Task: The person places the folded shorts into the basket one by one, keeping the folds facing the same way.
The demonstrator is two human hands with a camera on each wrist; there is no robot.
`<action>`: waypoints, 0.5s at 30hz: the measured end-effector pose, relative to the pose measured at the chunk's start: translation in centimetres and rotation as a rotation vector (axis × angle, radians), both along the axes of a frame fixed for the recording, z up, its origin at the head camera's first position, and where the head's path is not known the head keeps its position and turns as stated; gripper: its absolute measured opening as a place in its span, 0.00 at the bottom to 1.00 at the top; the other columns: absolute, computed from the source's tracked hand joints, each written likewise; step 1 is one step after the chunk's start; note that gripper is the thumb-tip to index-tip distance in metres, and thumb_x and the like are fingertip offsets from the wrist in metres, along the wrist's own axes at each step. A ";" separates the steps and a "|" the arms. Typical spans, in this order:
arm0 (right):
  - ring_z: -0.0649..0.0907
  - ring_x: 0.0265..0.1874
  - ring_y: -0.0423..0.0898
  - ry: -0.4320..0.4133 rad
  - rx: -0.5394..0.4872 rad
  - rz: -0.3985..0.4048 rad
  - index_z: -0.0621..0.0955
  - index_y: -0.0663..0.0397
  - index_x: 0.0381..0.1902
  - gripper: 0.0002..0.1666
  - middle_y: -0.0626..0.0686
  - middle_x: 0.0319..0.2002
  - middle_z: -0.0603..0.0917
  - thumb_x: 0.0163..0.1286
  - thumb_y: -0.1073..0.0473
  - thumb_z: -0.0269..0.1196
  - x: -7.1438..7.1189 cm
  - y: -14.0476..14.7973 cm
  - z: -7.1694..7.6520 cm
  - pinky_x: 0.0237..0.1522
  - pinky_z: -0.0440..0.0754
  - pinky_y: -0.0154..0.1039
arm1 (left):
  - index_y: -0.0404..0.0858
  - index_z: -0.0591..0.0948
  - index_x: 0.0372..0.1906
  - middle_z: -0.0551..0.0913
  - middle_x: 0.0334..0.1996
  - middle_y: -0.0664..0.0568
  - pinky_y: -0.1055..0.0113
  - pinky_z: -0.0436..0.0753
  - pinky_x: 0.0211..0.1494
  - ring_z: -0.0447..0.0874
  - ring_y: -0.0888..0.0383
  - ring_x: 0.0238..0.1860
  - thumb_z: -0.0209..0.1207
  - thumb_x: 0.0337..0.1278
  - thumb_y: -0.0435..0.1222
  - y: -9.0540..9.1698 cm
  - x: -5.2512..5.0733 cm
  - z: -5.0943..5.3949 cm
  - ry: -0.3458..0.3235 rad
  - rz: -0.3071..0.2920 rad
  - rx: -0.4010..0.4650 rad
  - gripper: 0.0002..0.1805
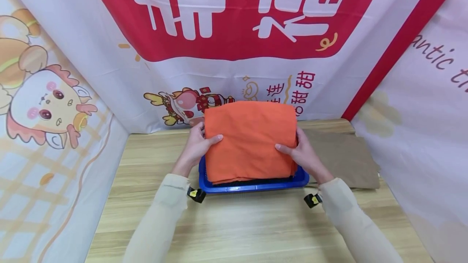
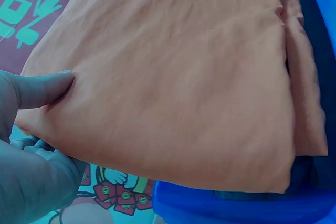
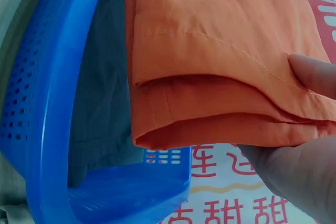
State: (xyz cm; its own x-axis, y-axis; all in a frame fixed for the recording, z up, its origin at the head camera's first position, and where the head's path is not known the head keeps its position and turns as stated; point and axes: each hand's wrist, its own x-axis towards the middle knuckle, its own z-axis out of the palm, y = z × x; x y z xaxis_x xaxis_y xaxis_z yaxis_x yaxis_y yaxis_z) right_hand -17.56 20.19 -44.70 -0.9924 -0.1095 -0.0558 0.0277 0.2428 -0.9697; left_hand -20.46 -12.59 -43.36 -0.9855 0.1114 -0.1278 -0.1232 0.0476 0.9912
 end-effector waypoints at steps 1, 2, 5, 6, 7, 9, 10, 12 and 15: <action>0.74 0.63 0.60 0.004 0.002 -0.001 0.56 0.50 0.79 0.52 0.61 0.68 0.71 0.65 0.62 0.72 -0.2 0.1 -0.2 0.67 0.70 0.60 | 0.31 0.68 0.68 0.76 0.62 0.37 0.49 0.78 0.64 0.78 0.43 0.60 0.65 0.62 0.25 0.1 -0.2 -0.2 0.001 0.004 -0.001 0.31; 0.74 0.63 0.60 0.007 0.002 0.000 0.56 0.50 0.79 0.52 0.61 0.68 0.71 0.65 0.63 0.72 -0.3 0.1 -0.3 0.67 0.69 0.60 | 0.31 0.68 0.68 0.76 0.62 0.36 0.48 0.78 0.64 0.78 0.42 0.60 0.65 0.61 0.25 0.3 -0.3 -0.4 0.004 0.006 -0.007 0.31; 0.72 0.65 0.59 -0.007 -0.016 0.010 0.56 0.49 0.80 0.52 0.60 0.70 0.69 0.65 0.65 0.71 -0.7 0.2 -1.2 0.69 0.67 0.60 | 0.31 0.68 0.67 0.77 0.61 0.36 0.48 0.78 0.64 0.78 0.42 0.60 0.65 0.61 0.25 0.5 -0.6 -1.2 -0.011 0.007 -0.020 0.31; 0.72 0.65 0.59 -0.014 -0.028 0.014 0.56 0.49 0.80 0.52 0.60 0.70 0.69 0.65 0.65 0.71 -0.9 0.3 -1.5 0.69 0.66 0.59 | 0.31 0.68 0.67 0.77 0.62 0.36 0.48 0.78 0.64 0.78 0.42 0.60 0.65 0.61 0.25 0.6 -0.7 -1.5 -0.017 0.004 -0.024 0.31; 0.71 0.66 0.59 -0.025 -0.037 0.017 0.56 0.48 0.80 0.52 0.59 0.70 0.69 0.65 0.66 0.71 -1.0 0.3 -1.9 0.70 0.66 0.59 | 0.31 0.68 0.68 0.77 0.62 0.36 0.48 0.77 0.64 0.78 0.42 0.60 0.65 0.62 0.25 0.6 -0.8 -1.9 -0.025 0.003 -0.031 0.31; 0.70 0.66 0.58 -0.052 -0.049 0.027 0.56 0.48 0.80 0.52 0.58 0.71 0.68 0.65 0.67 0.71 -1.2 0.3 -2.7 0.71 0.64 0.59 | 0.31 0.67 0.67 0.77 0.62 0.36 0.48 0.77 0.64 0.78 0.42 0.60 0.65 0.62 0.25 0.7 -0.9 -2.6 -0.045 0.003 -0.042 0.31; 0.70 0.66 0.58 -0.067 -0.052 0.032 0.56 0.49 0.79 0.52 0.58 0.71 0.67 0.65 0.67 0.71 -1.3 0.3 -3.1 0.71 0.64 0.59 | 0.31 0.67 0.67 0.77 0.62 0.36 0.48 0.77 0.64 0.78 0.42 0.60 0.65 0.62 0.26 0.8 -0.9 -2.9 -0.052 0.007 -0.051 0.30; 0.69 0.67 0.58 -0.108 -0.048 0.029 0.55 0.48 0.80 0.52 0.57 0.72 0.66 0.66 0.66 0.71 -1.5 0.3 -3.7 0.72 0.62 0.58 | 0.30 0.67 0.67 0.77 0.62 0.36 0.47 0.77 0.64 0.78 0.42 0.60 0.65 0.62 0.26 1.0 -1.1 -3.6 -0.069 0.015 -0.067 0.30; 0.66 0.70 0.58 -0.182 -0.028 0.028 0.52 0.50 0.81 0.54 0.57 0.75 0.63 0.67 0.64 0.70 -1.7 0.2 -4.3 0.74 0.59 0.59 | 0.31 0.67 0.67 0.77 0.62 0.36 0.47 0.76 0.65 0.78 0.42 0.61 0.65 0.62 0.27 1.3 -1.5 -4.6 -0.097 0.027 -0.091 0.30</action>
State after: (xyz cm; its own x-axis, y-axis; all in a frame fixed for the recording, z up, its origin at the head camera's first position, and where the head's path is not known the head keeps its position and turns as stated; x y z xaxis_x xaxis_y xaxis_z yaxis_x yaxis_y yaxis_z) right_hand -19.31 20.40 -48.97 -0.9627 -0.1406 -0.2311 0.1975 0.2186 -0.9556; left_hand -21.93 -11.33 -47.96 -0.9706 0.0683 -0.2309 -0.2207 0.1318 0.9664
